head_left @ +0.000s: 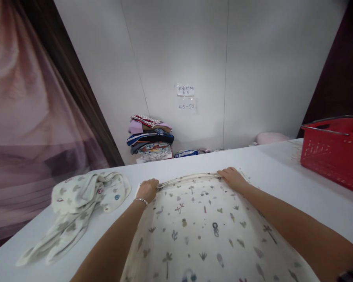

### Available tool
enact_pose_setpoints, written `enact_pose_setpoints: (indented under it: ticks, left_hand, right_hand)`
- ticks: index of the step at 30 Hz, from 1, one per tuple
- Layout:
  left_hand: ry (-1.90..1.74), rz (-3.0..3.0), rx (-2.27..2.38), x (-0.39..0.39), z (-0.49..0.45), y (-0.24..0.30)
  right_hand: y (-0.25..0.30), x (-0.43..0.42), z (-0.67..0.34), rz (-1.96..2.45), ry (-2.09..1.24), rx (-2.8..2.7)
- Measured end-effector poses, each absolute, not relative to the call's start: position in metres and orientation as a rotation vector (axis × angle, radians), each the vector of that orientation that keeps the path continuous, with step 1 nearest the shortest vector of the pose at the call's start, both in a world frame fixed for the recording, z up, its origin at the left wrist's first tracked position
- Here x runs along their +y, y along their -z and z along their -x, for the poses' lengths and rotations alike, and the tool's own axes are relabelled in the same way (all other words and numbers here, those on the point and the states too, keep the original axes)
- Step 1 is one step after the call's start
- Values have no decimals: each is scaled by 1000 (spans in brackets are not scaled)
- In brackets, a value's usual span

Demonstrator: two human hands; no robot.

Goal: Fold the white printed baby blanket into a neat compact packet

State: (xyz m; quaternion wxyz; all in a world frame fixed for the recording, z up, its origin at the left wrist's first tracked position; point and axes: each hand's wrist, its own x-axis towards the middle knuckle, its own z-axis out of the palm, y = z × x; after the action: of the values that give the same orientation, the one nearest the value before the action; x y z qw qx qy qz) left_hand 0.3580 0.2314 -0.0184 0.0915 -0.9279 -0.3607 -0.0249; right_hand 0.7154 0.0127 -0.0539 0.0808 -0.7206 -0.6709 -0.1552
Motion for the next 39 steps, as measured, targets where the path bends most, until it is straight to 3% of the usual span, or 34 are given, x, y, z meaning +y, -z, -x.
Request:
enact_pose_setpoints:
  ticks: [11, 31, 39]
  left_hand:
    - [160, 2864, -1149, 236, -371, 28]
    - [322, 2899, -1193, 218, -375, 19]
    - [223, 2978, -1108, 217, -413, 28]
  right_hand:
    - [55, 38, -710, 2177, 175, -1841]
    - [43, 34, -692, 2122, 149, -1958]
    - [44, 49, -685, 2102, 94, -1934]
